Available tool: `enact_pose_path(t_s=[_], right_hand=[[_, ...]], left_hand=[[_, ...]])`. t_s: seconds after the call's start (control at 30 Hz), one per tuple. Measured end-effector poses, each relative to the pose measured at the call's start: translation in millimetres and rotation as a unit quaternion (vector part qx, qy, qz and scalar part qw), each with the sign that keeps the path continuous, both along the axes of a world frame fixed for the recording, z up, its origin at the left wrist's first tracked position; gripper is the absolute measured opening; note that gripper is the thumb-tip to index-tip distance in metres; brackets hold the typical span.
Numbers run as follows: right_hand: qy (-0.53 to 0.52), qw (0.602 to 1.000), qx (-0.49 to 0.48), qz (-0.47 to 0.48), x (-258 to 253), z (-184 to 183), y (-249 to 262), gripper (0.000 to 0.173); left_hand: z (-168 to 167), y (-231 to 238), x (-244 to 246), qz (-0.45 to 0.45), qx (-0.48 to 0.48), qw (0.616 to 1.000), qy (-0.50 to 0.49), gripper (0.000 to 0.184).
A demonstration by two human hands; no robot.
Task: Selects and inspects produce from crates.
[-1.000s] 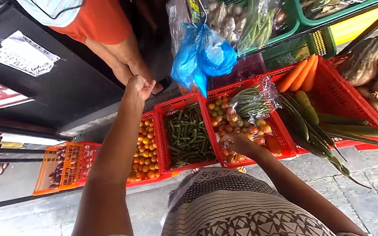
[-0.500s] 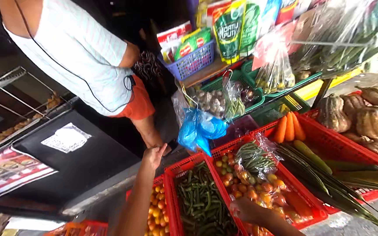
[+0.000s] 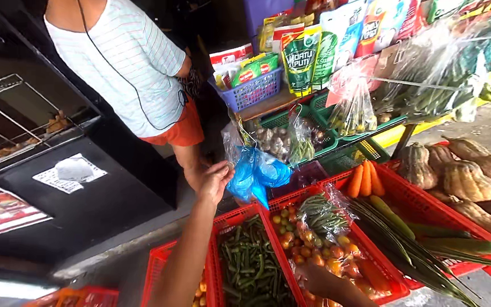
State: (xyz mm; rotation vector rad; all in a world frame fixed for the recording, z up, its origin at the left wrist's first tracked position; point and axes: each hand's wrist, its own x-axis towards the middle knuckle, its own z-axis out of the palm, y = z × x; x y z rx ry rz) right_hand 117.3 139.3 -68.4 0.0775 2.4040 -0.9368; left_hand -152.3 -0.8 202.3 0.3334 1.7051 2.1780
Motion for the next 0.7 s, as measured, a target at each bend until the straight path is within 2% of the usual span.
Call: enact_pose_path(t_s=[0.23,0.33,0.43,0.5,0.57,0.63,0.7], right_hand=[[-0.027,0.999,0.021,0.019,10.0,8.0,3.3,0.035],[-0.017,1.0,0.02,0.014,9.3,11.9,8.7,0.034],[-0.001,1.0,-0.016,0.005,12.7,20.3,13.3,0.033],[0.008,0.999,-0.04,-0.027,10.1,22.2,19.0,0.034],[0.013,0.997,-0.049,-0.056,8.8,20.5,26.4,0.034],[0.015,0.996,-0.042,-0.077,5.6,17.9,35.3,0.034],[0.019,0.995,-0.041,-0.086,-0.8,19.3,41.2,0.035]], left_hand=[[-0.8,6.7,45.7,-0.074,0.069,0.995,-0.015,0.03],[-12.9,-8.2,60.8,-0.109,0.094,0.989,-0.039,0.032],[-36.0,-36.1,77.5,-0.141,0.066,0.987,-0.052,0.029],[-57.3,-63.6,92.7,-0.136,0.019,0.989,-0.055,0.03],[-86.8,-100.2,120.0,-0.096,-0.084,0.99,-0.061,0.028],[-135.0,-142.3,151.5,-0.035,-0.198,0.973,-0.111,0.024],[-198.4,-190.6,194.5,0.025,-0.291,0.938,-0.188,0.025]])
